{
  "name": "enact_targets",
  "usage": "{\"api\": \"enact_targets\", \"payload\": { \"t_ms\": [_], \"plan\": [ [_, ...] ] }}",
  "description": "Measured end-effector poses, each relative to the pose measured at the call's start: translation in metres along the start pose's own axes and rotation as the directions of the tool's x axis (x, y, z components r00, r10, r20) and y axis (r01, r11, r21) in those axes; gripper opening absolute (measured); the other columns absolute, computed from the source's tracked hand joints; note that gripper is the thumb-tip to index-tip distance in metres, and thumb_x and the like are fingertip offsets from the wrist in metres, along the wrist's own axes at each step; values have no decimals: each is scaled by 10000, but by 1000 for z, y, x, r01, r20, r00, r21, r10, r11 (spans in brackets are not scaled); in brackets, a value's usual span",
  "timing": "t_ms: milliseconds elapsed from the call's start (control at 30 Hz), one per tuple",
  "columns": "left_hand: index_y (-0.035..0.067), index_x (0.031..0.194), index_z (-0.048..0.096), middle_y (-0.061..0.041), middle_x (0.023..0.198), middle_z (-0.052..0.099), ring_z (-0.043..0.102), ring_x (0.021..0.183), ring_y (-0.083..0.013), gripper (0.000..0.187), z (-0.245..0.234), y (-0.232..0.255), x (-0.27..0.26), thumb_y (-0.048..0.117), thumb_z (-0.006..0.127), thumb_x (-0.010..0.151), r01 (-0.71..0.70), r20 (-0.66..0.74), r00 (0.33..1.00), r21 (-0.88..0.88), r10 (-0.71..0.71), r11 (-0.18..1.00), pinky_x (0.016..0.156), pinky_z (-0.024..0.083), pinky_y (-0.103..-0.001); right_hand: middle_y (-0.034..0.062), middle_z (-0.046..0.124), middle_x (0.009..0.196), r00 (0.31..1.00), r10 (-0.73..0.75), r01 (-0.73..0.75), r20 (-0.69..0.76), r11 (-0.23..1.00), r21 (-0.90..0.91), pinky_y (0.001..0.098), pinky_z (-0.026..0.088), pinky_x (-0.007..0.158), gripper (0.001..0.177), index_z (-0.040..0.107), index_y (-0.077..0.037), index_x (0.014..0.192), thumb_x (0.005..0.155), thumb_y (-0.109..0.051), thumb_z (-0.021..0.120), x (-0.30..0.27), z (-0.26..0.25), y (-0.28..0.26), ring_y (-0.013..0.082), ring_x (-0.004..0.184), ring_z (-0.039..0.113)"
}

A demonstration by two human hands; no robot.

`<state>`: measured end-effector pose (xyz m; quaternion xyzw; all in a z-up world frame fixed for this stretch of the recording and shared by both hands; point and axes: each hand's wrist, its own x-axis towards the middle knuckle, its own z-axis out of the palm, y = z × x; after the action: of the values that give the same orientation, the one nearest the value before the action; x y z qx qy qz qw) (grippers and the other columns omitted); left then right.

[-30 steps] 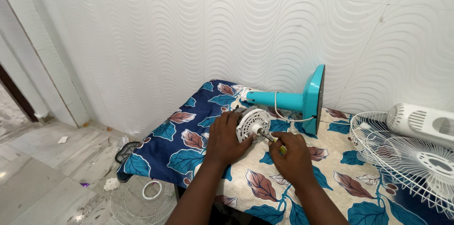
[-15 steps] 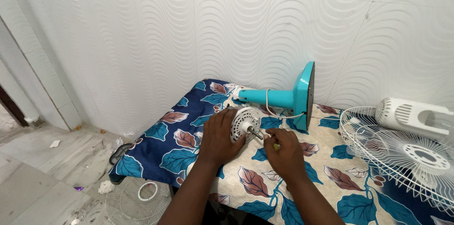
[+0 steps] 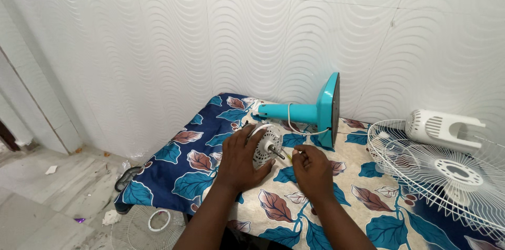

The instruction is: The person uses a screwdriver to loosen and remove screws from the rear housing of a disassembled electric fan motor. They then pick up the rear housing and attempt to fit it onto the motor assembly.

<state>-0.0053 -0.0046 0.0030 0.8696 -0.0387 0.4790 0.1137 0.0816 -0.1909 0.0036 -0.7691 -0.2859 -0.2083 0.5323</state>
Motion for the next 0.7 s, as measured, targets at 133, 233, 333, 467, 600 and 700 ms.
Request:
{"api": "enact_targets", "payload": {
  "t_ms": [133,233,333,467,600,700],
  "plan": [
    [165,1464,518,-155,1483,460,410,1381,-357,779,0,-2,0,458,788,795,-10,-12,1000,-16,10,1000,1126,315,-518,115,683,755,999,-28,28,-17,999,-17,317,491,571,191,735,3,1008,908,-158,709,3,1,0,172,609,624],
    [159,1452,525,-157,1486,456,406,1388,-358,765,1,-1,0,456,787,798,-9,-9,1000,-22,8,1000,1125,306,-525,118,691,775,998,-48,48,-39,999,-14,319,492,576,179,735,1,996,911,-155,709,1,0,3,176,622,634],
    [150,1452,525,-165,1487,450,401,1387,-363,763,1,0,-1,453,786,803,-5,-1,1000,-30,5,1000,1118,299,-535,118,703,802,996,-64,63,-63,998,-12,312,505,582,178,734,-5,996,904,-155,712,0,0,4,170,641,654],
    [143,1445,526,-159,1490,452,409,1384,-353,747,0,0,0,448,779,812,-13,-7,1000,-46,12,999,1118,305,-532,124,708,806,998,-18,18,-52,1000,-6,322,504,575,184,734,-9,1010,899,-156,718,0,0,3,182,637,658],
    [137,1432,532,-157,1487,456,410,1378,-357,726,0,2,0,438,769,815,-32,-28,999,-49,31,998,1111,308,-528,119,711,787,998,-30,30,-56,1000,3,314,500,563,178,738,-8,1003,897,-150,722,1,1,4,180,611,652],
    [131,1421,537,-153,1480,461,410,1369,-348,697,-2,3,0,439,759,836,-36,-40,999,-19,35,999,1113,302,-521,106,715,793,995,-59,61,-82,998,25,290,503,545,166,733,-2,990,910,-146,711,0,2,5,144,602,666]
  ]
}}
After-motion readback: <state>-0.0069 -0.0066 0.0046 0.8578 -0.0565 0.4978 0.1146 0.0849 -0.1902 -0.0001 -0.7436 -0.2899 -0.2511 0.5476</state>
